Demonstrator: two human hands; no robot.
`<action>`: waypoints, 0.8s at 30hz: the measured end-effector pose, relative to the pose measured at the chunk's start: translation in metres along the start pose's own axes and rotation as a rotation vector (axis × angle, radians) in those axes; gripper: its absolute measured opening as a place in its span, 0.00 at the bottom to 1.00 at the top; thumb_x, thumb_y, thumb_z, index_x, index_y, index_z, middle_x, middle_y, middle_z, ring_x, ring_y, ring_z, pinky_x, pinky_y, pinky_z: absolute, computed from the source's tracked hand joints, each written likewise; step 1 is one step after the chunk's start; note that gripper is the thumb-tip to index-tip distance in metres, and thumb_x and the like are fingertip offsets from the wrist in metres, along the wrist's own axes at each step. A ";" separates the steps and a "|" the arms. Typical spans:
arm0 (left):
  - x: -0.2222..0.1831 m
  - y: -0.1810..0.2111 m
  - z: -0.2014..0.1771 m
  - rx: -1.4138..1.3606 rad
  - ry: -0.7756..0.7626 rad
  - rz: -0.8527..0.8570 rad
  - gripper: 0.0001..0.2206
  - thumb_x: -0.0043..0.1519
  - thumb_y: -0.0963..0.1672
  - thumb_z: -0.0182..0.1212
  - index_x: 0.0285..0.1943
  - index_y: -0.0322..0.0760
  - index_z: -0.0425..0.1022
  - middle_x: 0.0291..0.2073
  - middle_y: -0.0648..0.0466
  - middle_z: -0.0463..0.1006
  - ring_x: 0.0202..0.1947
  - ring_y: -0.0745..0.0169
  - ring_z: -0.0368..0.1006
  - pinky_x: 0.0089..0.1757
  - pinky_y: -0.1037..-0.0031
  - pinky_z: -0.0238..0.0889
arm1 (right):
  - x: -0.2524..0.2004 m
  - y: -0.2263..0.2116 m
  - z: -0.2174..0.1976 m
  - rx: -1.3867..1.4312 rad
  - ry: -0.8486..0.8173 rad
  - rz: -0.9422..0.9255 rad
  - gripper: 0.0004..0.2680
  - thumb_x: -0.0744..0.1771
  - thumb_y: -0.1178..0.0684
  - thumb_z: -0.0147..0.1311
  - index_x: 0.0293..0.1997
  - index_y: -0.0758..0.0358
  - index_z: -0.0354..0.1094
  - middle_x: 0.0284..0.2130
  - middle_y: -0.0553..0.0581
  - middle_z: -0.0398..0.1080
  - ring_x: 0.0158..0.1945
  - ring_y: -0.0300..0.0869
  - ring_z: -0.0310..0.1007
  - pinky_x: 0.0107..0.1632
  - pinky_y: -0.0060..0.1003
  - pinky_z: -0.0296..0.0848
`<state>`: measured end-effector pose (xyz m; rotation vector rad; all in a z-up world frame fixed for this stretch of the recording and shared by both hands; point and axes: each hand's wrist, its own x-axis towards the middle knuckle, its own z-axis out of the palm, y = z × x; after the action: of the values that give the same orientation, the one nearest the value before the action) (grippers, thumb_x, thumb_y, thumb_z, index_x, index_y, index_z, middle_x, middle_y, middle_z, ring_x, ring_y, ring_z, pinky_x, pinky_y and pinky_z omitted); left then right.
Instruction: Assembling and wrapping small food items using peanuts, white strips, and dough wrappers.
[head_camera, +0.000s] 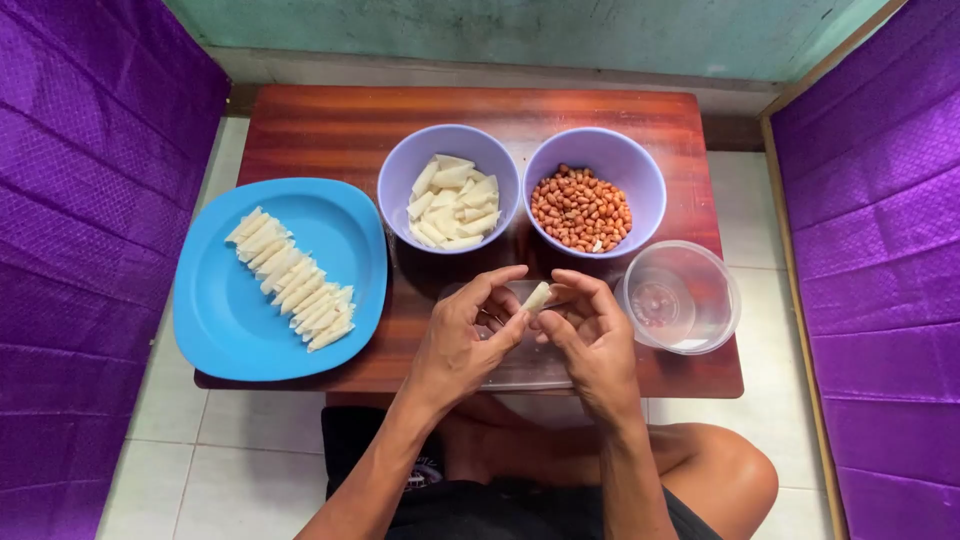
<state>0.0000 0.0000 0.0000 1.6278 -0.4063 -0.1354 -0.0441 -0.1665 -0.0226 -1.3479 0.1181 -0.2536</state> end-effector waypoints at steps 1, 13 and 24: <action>-0.004 -0.002 0.003 0.009 0.000 -0.010 0.22 0.58 0.39 0.69 0.64 0.35 0.75 0.31 0.48 0.80 0.29 0.61 0.79 0.31 0.75 0.75 | -0.002 0.002 0.000 0.010 0.000 0.009 0.16 0.65 0.60 0.61 0.60 0.69 0.66 0.40 0.64 0.73 0.37 0.43 0.77 0.39 0.36 0.80; -0.004 -0.023 0.007 0.000 -0.117 0.033 0.33 0.54 0.41 0.74 0.71 0.39 0.67 0.41 0.48 0.78 0.35 0.62 0.80 0.34 0.75 0.76 | -0.010 0.020 -0.010 -0.102 0.052 -0.044 0.10 0.66 0.63 0.61 0.52 0.71 0.71 0.34 0.64 0.79 0.35 0.40 0.80 0.39 0.35 0.82; 0.016 -0.023 -0.028 0.010 -0.394 0.042 0.25 0.62 0.36 0.56 0.71 0.39 0.67 0.35 0.45 0.76 0.28 0.60 0.76 0.29 0.68 0.78 | -0.012 0.021 -0.007 -0.120 -0.036 0.012 0.14 0.64 0.65 0.63 0.54 0.70 0.70 0.30 0.63 0.78 0.32 0.37 0.75 0.37 0.34 0.79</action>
<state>0.0281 0.0217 -0.0175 1.6005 -0.7420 -0.4266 -0.0546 -0.1662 -0.0457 -1.4694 0.1127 -0.2154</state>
